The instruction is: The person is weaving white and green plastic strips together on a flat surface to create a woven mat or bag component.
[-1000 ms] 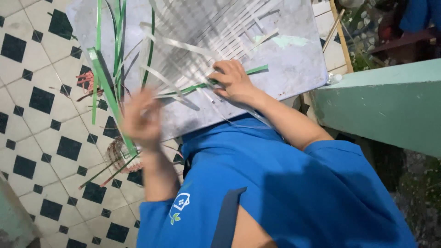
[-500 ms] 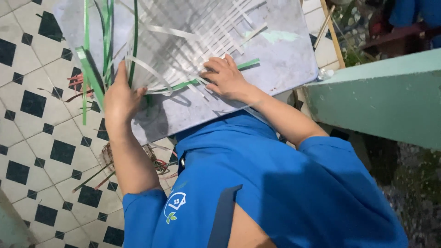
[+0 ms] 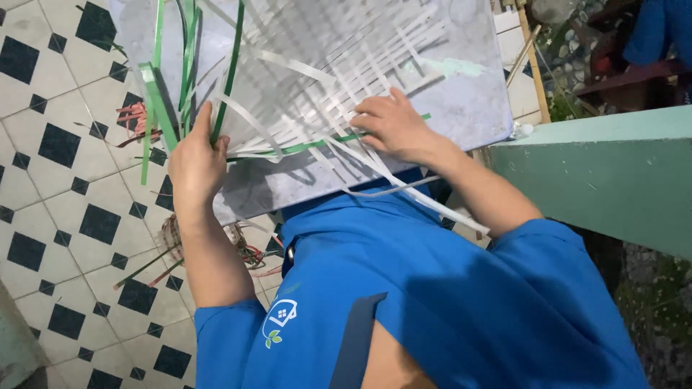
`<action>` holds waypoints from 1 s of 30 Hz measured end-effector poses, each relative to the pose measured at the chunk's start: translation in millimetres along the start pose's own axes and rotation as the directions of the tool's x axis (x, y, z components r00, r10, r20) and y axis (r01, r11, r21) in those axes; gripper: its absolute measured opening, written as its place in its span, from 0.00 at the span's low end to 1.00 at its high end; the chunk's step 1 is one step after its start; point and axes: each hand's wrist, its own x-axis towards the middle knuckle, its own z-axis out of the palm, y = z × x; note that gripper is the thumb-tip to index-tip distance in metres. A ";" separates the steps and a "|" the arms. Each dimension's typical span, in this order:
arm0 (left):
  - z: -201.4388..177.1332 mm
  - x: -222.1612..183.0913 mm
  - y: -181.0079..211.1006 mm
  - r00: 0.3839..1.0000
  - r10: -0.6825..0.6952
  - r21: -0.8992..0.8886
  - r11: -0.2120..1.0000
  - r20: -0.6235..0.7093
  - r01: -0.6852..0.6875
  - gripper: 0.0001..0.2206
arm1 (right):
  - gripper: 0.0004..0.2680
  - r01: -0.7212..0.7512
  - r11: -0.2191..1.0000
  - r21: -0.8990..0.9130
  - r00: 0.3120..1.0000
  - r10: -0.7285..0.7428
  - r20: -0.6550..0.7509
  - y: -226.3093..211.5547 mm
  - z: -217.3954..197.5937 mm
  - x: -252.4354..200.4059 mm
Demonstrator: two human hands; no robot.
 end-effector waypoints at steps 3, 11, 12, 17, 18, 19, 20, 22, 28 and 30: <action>-2.4 -1.0 13.2 1.000 0.019 -0.020 1.000 0.012 -0.019 0.26 | 0.14 -0.032 0.999 -0.033 0.998 0.034 0.058 5.8 -24.4 -7.7; 26.4 10.9 7.2 0.993 -0.051 0.097 0.994 0.106 0.040 0.26 | 0.13 -0.126 0.991 -0.038 0.985 0.129 0.113 22.5 16.9 -23.2; 27.5 13.4 4.4 0.992 -0.053 0.182 0.983 0.118 0.030 0.26 | 0.13 -0.126 0.992 -0.032 0.986 0.129 0.107 23.6 19.6 -24.2; 14.3 37.9 20.8 0.986 0.159 0.108 0.982 -0.050 -0.153 0.30 | 0.13 -0.076 0.997 0.006 0.997 0.076 0.002 26.9 18.1 -21.0; 11.4 42.9 25.7 0.963 0.247 0.036 0.969 -0.105 -0.244 0.31 | 0.13 0.001 1.000 0.027 0.997 0.001 -0.081 27.4 16.2 -21.5; 8.2 49.4 33.8 0.964 0.244 0.036 0.970 -0.102 -0.242 0.31 | 0.13 0.002 1.000 0.029 0.997 0.001 -0.079 28.6 20.0 -22.5; 5.1 56.1 42.2 0.971 0.240 -0.010 0.971 -0.012 -0.241 0.28 | 0.14 -0.037 0.997 0.061 0.998 0.040 -0.050 30.1 23.6 -23.5; -6.6 64.2 54.1 0.966 0.246 -0.055 0.969 0.078 -0.242 0.27 | 0.14 -0.080 0.993 0.089 0.996 0.083 -0.024 30.8 25.5 -24.3; 4.1 100.6 22.9 0.852 0.502 -0.704 0.659 0.150 -0.265 0.31 | 0.13 -0.098 0.981 0.167 0.995 0.097 0.015 32.6 19.6 -30.0; 6.1 102.4 43.7 0.941 0.250 -0.320 0.932 0.228 -0.170 0.37 | 0.10 -0.117 0.973 0.200 0.993 0.111 0.041 32.9 16.7 -26.5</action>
